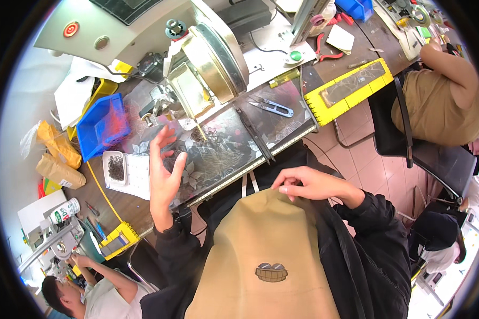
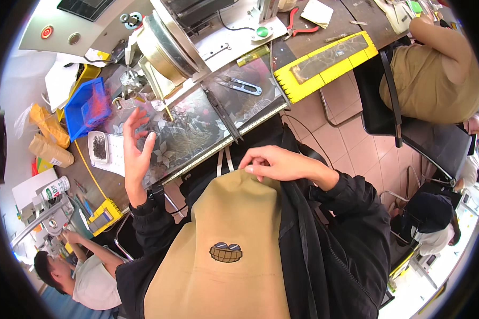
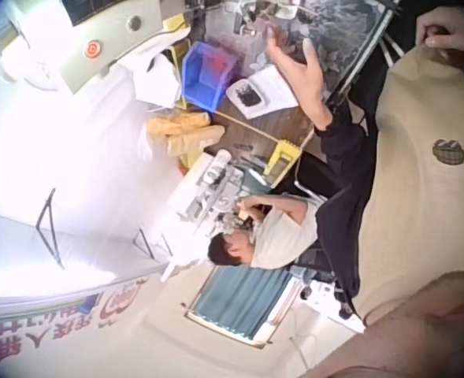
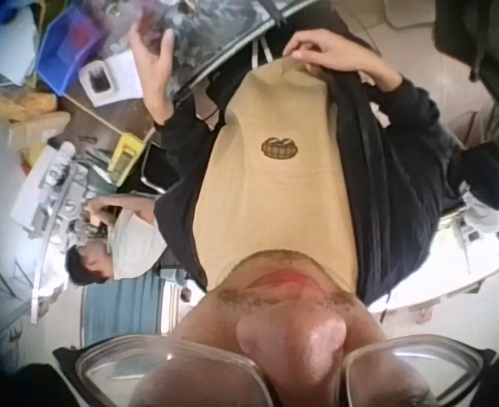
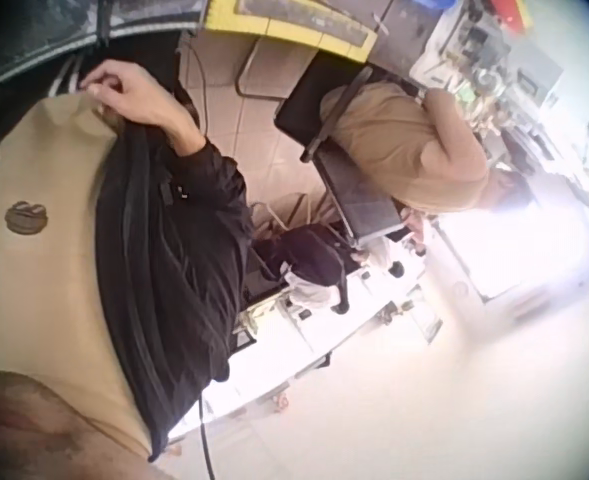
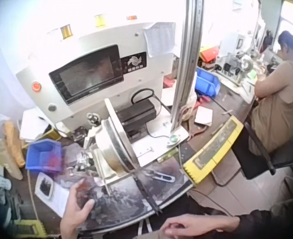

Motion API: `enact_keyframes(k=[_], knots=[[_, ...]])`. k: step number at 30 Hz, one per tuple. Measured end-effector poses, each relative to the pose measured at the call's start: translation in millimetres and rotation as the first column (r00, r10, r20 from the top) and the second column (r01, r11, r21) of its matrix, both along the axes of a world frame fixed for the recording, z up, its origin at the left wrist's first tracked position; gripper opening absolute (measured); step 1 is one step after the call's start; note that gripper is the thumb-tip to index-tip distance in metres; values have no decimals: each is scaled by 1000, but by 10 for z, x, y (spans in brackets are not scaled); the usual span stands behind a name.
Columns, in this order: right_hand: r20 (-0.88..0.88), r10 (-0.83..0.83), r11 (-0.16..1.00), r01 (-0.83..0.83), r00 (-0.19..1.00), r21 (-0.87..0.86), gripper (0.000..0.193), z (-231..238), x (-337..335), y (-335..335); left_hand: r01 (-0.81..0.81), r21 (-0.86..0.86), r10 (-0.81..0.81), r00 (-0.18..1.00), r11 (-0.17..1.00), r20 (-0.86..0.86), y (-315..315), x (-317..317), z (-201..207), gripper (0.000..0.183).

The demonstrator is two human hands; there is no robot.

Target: Assemble small mechanical components using a workbench machine and handheld tools.

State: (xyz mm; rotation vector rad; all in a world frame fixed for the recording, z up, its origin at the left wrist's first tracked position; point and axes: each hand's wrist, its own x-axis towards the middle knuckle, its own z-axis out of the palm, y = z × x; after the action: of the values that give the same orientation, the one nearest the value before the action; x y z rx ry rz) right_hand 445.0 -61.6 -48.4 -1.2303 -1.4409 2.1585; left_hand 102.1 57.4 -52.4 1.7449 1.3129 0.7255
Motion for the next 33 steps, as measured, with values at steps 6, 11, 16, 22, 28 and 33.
enact_keyframes(k=[6,11,16,22,28,33], knots=[[23,-135,975,129,991,180,21,36,-150,248,53,11,-54,999,999,5,84,144,-8,71],[-75,-152,951,166,986,261,17,161,-546,567,4,114,-8,999,993,38,94,224,-147,60],[-44,-128,918,135,991,374,18,400,-760,749,-88,210,80,996,974,50,155,374,-149,24],[-390,-329,899,412,860,148,13,128,-1147,1119,-344,271,339,938,899,66,250,281,-114,46],[-485,-512,806,592,709,15,16,117,-1393,1518,-141,293,143,990,946,12,428,307,-48,66],[-522,-538,712,688,662,138,12,86,-1505,1644,-110,288,93,993,951,72,552,334,-94,47]])
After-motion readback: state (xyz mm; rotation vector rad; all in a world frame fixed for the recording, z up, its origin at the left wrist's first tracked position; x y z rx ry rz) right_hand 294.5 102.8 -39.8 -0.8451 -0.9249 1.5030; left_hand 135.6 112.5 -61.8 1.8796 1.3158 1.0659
